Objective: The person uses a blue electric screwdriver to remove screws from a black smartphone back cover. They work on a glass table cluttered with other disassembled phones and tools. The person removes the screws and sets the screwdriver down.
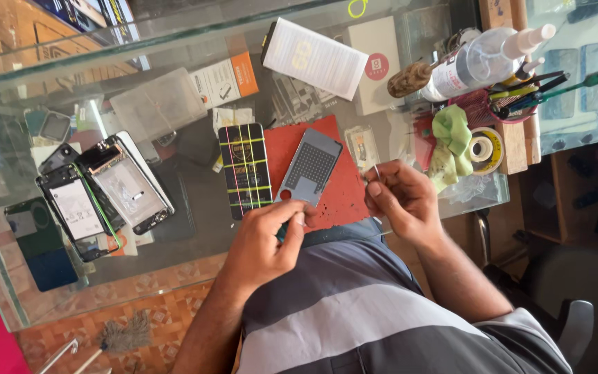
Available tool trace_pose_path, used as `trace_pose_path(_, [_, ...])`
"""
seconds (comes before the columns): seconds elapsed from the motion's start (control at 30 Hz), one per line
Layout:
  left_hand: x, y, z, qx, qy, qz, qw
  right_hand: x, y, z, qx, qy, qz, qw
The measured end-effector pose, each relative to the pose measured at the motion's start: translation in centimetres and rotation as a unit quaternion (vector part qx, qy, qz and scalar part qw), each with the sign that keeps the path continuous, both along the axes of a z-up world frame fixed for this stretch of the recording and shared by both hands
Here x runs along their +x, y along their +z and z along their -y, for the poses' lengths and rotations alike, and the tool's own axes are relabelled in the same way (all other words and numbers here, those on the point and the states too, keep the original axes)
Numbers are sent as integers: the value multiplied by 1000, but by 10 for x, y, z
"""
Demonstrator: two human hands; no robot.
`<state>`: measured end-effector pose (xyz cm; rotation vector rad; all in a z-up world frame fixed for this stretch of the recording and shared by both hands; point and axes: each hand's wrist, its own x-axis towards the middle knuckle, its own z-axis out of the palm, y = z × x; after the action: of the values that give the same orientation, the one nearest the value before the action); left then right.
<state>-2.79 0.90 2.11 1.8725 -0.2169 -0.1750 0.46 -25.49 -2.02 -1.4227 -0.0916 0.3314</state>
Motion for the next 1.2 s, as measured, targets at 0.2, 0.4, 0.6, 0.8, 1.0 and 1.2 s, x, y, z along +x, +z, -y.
trace_pose_path(0.2, [8, 17, 15, 60, 22, 107, 992, 24, -20, 3, -351, -64, 82, 931])
trace_pose_path(0.4, [8, 18, 26, 100, 21, 128, 986, 45, -30, 10, -536, -71, 268, 798])
trace_pose_path(0.6, [9, 13, 36, 144, 37, 173, 974, 40, 3, -14, -485, -83, 414, 766])
trace_pose_path(0.8, [9, 12, 42, 207, 48, 234, 949, 17, 41, -26, -273, -79, 331, 900])
trace_pose_path(1.0, [6, 10, 41, 295, 49, 318, 900, 22, 53, -25, -364, -39, 373, 853])
trace_pose_path(1.2, [2, 8, 41, 349, 37, 358, 865, 21, 58, -23, -388, -33, 356, 850])
